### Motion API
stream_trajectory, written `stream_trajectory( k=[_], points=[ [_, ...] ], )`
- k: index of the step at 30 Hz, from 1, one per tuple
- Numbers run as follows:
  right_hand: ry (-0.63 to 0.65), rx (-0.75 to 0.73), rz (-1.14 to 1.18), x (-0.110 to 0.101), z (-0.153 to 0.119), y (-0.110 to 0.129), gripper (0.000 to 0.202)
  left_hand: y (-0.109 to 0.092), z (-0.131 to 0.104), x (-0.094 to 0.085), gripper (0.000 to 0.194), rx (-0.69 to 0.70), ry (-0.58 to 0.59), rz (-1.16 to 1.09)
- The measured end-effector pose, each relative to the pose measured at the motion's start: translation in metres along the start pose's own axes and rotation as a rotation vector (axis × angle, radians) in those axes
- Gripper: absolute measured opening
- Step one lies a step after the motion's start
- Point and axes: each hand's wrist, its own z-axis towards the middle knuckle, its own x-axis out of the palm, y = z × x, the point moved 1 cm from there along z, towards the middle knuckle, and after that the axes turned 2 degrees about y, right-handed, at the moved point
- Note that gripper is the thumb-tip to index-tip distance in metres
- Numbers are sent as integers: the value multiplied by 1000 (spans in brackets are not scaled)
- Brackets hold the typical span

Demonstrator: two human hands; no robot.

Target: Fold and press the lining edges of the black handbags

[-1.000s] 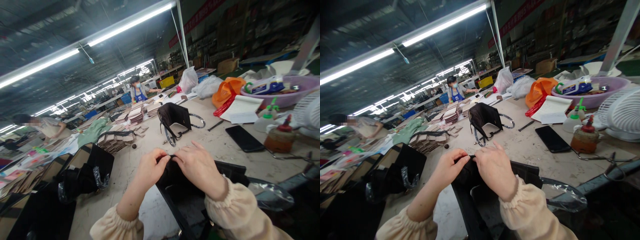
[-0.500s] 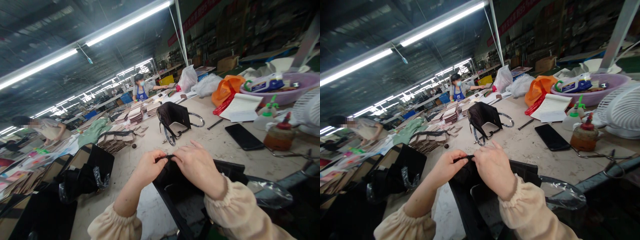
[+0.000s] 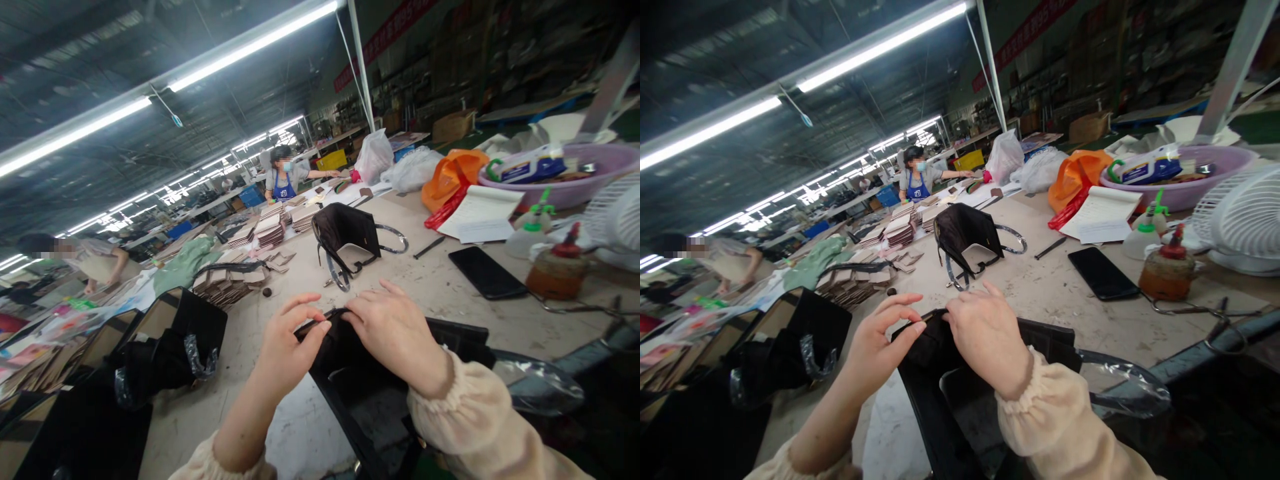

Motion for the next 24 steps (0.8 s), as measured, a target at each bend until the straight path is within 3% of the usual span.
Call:
stream_trajectory(
  k=[5,14,24],
  points=[
    [-1,5,0,0,0,1,18,1,-5,0,16,68,-38,162],
    [0,12,6,-1,0,0,17,-2,-4,11,6,55,-15,392],
    [-14,15,26,0,0,0,19,-1,4,16,12,-5,16,122]
  ],
)
